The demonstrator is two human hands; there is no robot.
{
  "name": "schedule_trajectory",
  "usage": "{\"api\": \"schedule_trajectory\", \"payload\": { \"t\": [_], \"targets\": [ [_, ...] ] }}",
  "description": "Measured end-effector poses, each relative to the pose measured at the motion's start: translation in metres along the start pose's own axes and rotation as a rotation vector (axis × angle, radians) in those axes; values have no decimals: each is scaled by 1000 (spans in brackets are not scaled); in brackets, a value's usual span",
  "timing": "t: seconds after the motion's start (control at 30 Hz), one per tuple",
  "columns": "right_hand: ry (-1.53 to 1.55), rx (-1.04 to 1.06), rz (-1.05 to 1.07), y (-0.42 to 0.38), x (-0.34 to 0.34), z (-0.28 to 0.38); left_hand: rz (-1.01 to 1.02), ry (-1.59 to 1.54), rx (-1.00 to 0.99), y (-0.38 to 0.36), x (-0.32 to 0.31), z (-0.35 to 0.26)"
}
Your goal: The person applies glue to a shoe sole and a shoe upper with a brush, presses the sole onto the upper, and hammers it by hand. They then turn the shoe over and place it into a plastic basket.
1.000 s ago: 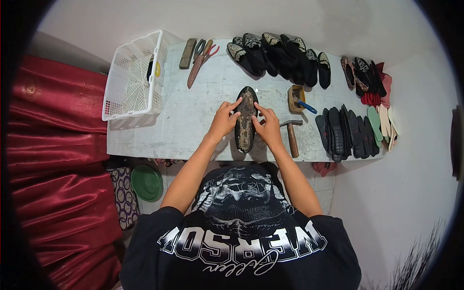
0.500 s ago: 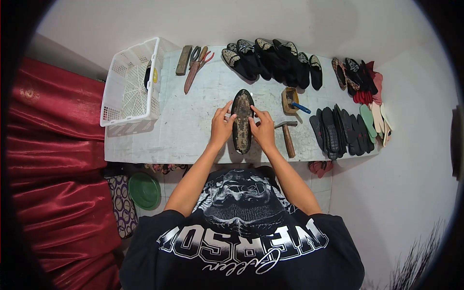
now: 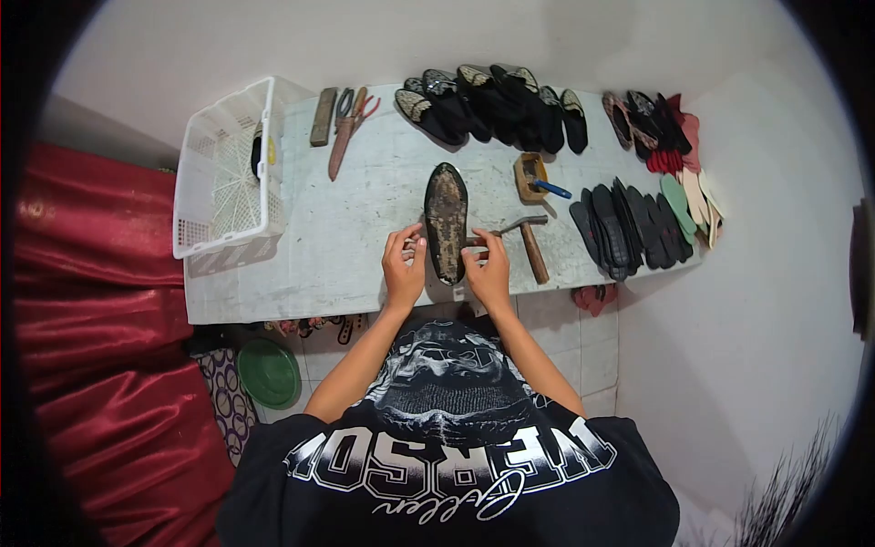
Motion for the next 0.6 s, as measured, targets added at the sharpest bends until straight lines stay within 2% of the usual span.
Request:
{"api": "schedule_trajectory", "payload": {
  "t": [0.07, 0.3, 0.4, 0.5, 0.6],
  "targets": [
    [55, -101, 50, -11, 4, 6, 46, -7, -43, -11, -5, -12],
    [77, -184, 50, -32, 18, -10, 291, -45, -186, -32, -52, -44],
    [99, -135, 52, -38, 26, -23, 327, -18, -191, -39, -66, -53],
    [160, -234, 60, -38, 42, -51, 362, 8, -206, -44, -90, -54],
    [168, -207, 56, -26, 76, -83, 361, 19, -194, -47, -131, -47]
  ]
}}
Point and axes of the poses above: each hand's wrist, its own y-axis towards the middle knuckle, its own x-axis out of the back of the hand, z = x × y, the point moved 8 cm from there along y, towards the middle knuckle, and after that the axes turned 7 degrees about -y, right-handed, at the moved point
